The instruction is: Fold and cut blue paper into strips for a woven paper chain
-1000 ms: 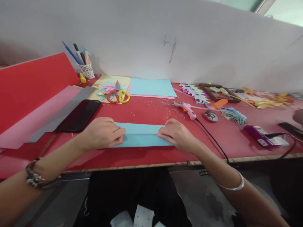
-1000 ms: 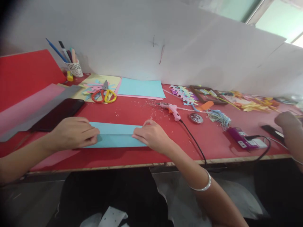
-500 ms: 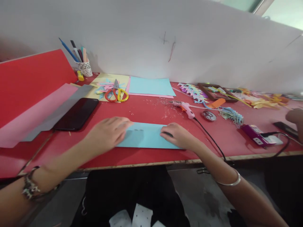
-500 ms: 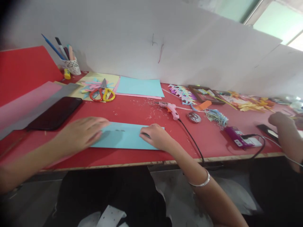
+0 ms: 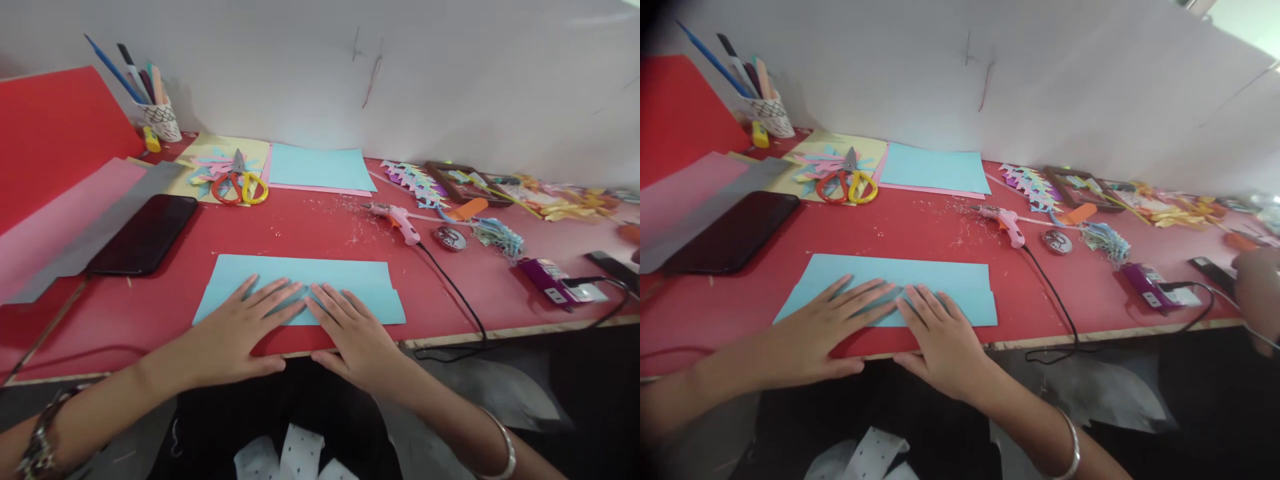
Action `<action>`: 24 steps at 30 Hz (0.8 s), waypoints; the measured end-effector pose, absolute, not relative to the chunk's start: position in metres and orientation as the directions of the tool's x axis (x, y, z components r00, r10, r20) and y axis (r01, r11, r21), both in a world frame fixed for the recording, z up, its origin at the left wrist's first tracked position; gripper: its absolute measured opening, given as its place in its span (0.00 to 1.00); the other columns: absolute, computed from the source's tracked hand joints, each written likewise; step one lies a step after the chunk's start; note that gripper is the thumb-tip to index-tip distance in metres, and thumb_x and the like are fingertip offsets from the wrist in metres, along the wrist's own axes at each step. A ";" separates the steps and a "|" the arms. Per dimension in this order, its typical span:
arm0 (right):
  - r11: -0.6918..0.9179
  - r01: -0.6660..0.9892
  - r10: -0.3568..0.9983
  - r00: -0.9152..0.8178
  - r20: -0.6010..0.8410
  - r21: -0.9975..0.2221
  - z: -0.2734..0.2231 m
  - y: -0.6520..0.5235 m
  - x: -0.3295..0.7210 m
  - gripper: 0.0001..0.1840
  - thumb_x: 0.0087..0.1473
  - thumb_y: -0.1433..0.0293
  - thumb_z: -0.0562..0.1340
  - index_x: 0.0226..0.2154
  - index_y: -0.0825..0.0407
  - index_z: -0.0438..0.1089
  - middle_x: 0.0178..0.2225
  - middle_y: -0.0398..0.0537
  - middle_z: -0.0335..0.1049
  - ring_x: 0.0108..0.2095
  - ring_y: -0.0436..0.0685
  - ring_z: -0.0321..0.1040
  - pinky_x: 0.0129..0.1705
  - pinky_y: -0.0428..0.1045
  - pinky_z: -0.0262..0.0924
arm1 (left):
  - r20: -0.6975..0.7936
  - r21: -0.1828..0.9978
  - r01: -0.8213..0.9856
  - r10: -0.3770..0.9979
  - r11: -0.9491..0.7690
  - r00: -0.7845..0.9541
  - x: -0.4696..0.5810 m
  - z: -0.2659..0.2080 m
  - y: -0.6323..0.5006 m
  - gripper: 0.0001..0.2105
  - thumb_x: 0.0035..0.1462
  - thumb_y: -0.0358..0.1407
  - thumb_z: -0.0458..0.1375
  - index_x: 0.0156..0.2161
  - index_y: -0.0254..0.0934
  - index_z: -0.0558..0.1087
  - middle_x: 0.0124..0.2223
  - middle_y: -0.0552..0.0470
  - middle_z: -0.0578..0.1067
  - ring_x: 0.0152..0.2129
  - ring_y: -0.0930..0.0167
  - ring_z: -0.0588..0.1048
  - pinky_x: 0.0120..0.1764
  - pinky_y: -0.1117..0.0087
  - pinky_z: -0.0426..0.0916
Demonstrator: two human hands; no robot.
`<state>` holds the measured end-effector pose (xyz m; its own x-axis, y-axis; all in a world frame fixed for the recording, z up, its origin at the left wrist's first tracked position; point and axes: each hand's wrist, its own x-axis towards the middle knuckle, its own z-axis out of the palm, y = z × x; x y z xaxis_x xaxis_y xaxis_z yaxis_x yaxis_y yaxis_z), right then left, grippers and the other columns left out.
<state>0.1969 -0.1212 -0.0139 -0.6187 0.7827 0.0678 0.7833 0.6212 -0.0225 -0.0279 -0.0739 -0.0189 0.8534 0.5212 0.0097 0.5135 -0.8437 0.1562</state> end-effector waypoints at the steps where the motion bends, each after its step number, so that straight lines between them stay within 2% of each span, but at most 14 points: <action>1: 0.623 0.782 0.781 -0.621 0.059 -0.019 -0.015 -0.122 0.201 0.32 0.56 0.56 0.48 0.58 0.57 0.50 0.61 0.52 0.45 0.61 0.58 0.38 0.59 0.56 0.43 | 0.011 0.157 0.499 0.507 -0.852 0.862 -0.031 -0.019 -0.075 0.32 0.53 0.56 0.43 0.61 0.47 0.46 0.63 0.48 0.51 0.59 0.60 0.50 0.56 0.49 0.42; 4: 0.604 0.797 0.796 -0.603 0.051 -0.002 -0.015 -0.126 0.219 0.34 0.55 0.56 0.49 0.59 0.57 0.48 0.61 0.51 0.44 0.62 0.56 0.38 0.58 0.55 0.44 | 0.013 0.150 0.480 0.487 -0.864 0.873 -0.041 -0.019 -0.076 0.33 0.50 0.59 0.45 0.60 0.53 0.46 0.62 0.48 0.53 0.58 0.57 0.52 0.55 0.45 0.41; 8: 0.501 0.865 0.863 -0.501 0.071 0.016 -0.017 -0.139 0.248 0.38 0.55 0.56 0.50 0.61 0.56 0.37 0.61 0.53 0.44 0.61 0.56 0.41 0.57 0.55 0.47 | 0.050 0.120 0.480 0.488 -0.869 0.871 -0.051 -0.021 -0.075 0.34 0.49 0.60 0.44 0.60 0.53 0.46 0.62 0.47 0.54 0.57 0.56 0.54 0.54 0.45 0.44; 13: 0.378 0.923 0.917 -0.384 0.107 0.070 -0.019 -0.157 0.269 0.38 0.56 0.59 0.48 0.62 0.55 0.30 0.60 0.56 0.47 0.59 0.58 0.47 0.54 0.56 0.52 | 0.116 0.046 0.420 0.422 -0.906 0.899 -0.068 -0.028 -0.071 0.34 0.50 0.56 0.48 0.60 0.50 0.46 0.62 0.49 0.55 0.55 0.58 0.57 0.52 0.54 0.53; 15: 0.352 0.931 0.925 -0.362 0.116 0.099 -0.018 -0.160 0.271 0.38 0.56 0.59 0.48 0.62 0.56 0.30 0.59 0.57 0.49 0.58 0.59 0.49 0.53 0.56 0.53 | 0.154 0.020 0.463 0.461 -0.886 0.874 -0.079 -0.032 -0.073 0.34 0.50 0.54 0.50 0.60 0.50 0.47 0.62 0.50 0.54 0.55 0.59 0.58 0.52 0.56 0.54; 19: 0.361 0.926 0.920 -0.373 0.119 0.108 -0.013 -0.162 0.270 0.37 0.56 0.59 0.48 0.62 0.57 0.35 0.58 0.58 0.52 0.58 0.59 0.50 0.52 0.56 0.54 | 0.173 -0.013 0.552 0.542 -0.833 0.822 -0.096 -0.035 -0.082 0.34 0.48 0.53 0.52 0.60 0.53 0.47 0.61 0.52 0.56 0.54 0.57 0.59 0.50 0.56 0.56; 22: 0.330 0.941 0.929 -0.337 0.154 0.074 -0.005 -0.153 0.263 0.29 0.56 0.60 0.49 0.58 0.55 0.50 0.56 0.58 0.56 0.54 0.61 0.57 0.49 0.58 0.57 | 0.226 -0.079 0.560 0.532 -0.825 0.816 -0.094 -0.030 -0.087 0.33 0.49 0.53 0.51 0.60 0.50 0.49 0.59 0.48 0.59 0.53 0.56 0.61 0.49 0.57 0.57; 24: 0.327 0.944 0.926 -0.329 0.184 0.043 0.002 -0.140 0.253 0.23 0.56 0.61 0.49 0.52 0.53 0.60 0.54 0.58 0.59 0.51 0.62 0.59 0.48 0.58 0.58 | 0.282 -0.124 0.582 0.533 -0.804 0.797 -0.084 -0.025 -0.086 0.30 0.52 0.52 0.49 0.59 0.46 0.54 0.56 0.45 0.64 0.51 0.57 0.64 0.49 0.57 0.57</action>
